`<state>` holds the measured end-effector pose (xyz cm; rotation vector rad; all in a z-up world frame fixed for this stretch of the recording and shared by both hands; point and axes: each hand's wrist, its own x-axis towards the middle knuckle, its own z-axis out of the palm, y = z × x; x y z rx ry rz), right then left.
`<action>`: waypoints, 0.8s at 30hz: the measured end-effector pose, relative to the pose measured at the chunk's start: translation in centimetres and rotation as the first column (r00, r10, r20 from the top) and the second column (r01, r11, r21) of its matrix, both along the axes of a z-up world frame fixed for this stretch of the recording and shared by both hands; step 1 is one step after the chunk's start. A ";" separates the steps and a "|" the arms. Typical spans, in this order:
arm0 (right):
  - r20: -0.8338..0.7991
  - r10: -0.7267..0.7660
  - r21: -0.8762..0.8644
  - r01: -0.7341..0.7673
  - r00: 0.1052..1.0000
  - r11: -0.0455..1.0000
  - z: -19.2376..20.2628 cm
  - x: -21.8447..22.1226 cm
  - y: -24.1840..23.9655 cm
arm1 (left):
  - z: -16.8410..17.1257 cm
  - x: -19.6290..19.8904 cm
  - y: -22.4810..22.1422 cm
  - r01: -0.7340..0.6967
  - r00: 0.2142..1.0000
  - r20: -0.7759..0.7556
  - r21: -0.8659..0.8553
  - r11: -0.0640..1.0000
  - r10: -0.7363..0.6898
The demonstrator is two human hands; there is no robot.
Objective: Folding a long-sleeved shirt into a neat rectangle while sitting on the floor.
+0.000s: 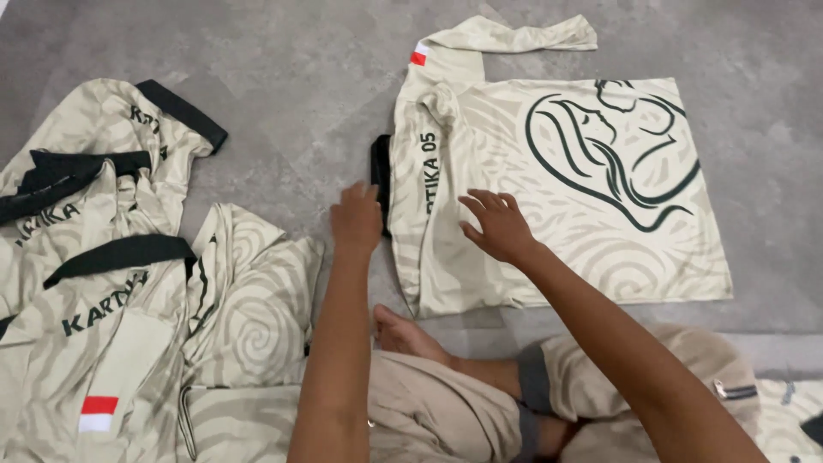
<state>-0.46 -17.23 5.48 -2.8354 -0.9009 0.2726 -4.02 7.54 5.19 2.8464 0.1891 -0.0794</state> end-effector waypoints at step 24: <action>0.146 -0.071 0.192 0.042 0.987 0.981 -11.4 19.0 14.0 | -5.7 5.5 -2.6 0.045 0.990 -0.135 -0.004 0.999 -0.045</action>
